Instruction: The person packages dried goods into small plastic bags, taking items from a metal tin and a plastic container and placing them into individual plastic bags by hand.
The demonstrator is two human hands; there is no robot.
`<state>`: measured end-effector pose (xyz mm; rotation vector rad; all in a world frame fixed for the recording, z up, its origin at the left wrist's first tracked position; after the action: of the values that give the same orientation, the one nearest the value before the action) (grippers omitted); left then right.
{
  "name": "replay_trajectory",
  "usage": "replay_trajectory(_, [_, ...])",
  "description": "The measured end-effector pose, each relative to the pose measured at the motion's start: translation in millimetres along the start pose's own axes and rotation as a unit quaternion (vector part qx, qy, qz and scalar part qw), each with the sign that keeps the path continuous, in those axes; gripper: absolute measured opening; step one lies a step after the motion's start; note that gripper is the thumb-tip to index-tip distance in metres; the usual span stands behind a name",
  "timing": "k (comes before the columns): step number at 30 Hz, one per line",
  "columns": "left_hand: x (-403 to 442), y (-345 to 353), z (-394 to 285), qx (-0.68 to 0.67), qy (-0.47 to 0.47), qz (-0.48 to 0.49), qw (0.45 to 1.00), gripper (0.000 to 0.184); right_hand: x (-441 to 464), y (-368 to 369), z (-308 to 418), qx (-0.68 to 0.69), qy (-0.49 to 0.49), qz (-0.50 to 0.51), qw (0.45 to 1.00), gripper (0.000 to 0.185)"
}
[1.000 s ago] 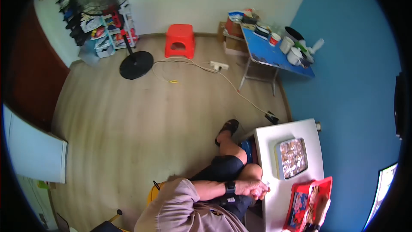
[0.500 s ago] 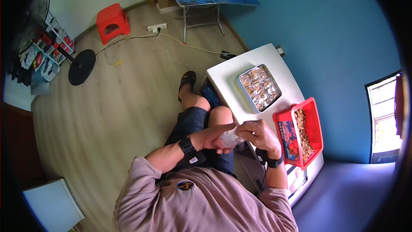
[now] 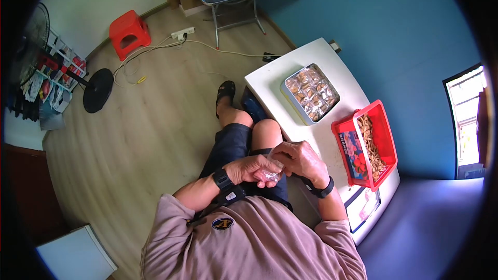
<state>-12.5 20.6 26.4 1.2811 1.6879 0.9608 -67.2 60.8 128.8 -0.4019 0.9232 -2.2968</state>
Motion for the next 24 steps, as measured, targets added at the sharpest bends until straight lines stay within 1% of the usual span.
replay_trajectory(1, [0.4, -4.2, 6.3, -0.008, -0.03, -0.014, 0.999, 0.038, -1.9, -1.4, -0.8, 0.012, -0.006, -0.027, 1.0, 0.01])
replay_trajectory(2, [1.6, -6.5, 7.8, -0.01, -0.033, -0.015, 0.999, 0.038, -3.5, -0.1, -1.6, 0.014, -0.004, -0.027, 1.0, 0.01])
replay_trajectory(4, [4.0, -11.8, 14.4, -0.03, -0.058, -0.015, 0.998, 0.029, -7.0, 1.8, -13.6, 0.052, 0.056, -0.034, 0.997, 0.013])
replay_trajectory(5, [4.3, -14.6, 15.7, -0.031, -0.06, -0.016, 0.998, 0.029, -7.8, 4.0, -13.2, 0.054, 0.057, -0.035, 0.996, 0.013])
replay_trajectory(7, [4.0, -19.3, 21.8, -0.052, -0.087, -0.031, 0.994, 0.026, -12.7, -1.0, -20.0, 0.035, 0.107, -0.092, 0.989, 0.018])
replay_trajectory(8, [4.1, -20.0, 23.3, -0.054, -0.091, -0.031, 0.994, 0.026, -15.0, 0.9, -22.9, 0.038, 0.11, -0.093, 0.989, 0.018])
replay_trajectory(10, [3.8, -13.7, 18.3, -0.032, -0.07, -0.012, 0.997, 0.03, -18.7, 8.5, -26.8, 0.074, 0.082, -0.085, 0.99, 0.024])
replay_trajectory(14, [4.7, -16.4, 21.6, -0.034, -0.088, -0.024, 0.995, 0.028, -29.9, 24.9, -36.2, 0.055, 0.075, -0.065, 0.994, 0.022])
replay_trajectory(16, [5.5, -17.9, 18.4, -0.005, -0.072, -0.036, 0.997, 0.027, -33.9, 31.6, -40.5, 0.051, 0.063, -0.061, 0.995, 0.021])
replay_trajectory(18, [9.2, -23.9, 20.7, 0.014, -0.063, -0.026, 0.998, 0.028, -35.9, 30.5, -47.2, 0.044, 0.06, -0.078, 0.994, 0.02])
replay_trajectory(21, [14.1, -32.7, 21.5, 0.019, -0.074, -0.042, 0.996, 0.028, -32.0, 30.5, -53.4, 0.061, 0.07, -0.052, 0.994, 0.021])
replay_trajectory(22, [15.2, -32.4, 19.2, 0.012, -0.079, -0.048, 0.996, 0.029, -29.6, 24.4, -55.1, 0.057, 0.076, -0.059, 0.994, 0.021])
replay_trajectory(24, [20.3, -29.5, 13.9, 0.016, -0.082, -0.028, 0.996, 0.029, -20.4, 17.8, -52.4, 0.064, 0.056, -0.028, 0.996, 0.018])
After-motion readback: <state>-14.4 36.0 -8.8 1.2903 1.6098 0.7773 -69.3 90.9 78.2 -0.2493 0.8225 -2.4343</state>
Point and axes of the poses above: each hand's wrist, its own x-axis towards the middle knuckle, its own y-axis out of the palm, z = x × y, the point moved 9 cm from there along x, towards the middle knuckle, and after that the axes turned 3 degrees about -y, right-handed, at the moved point
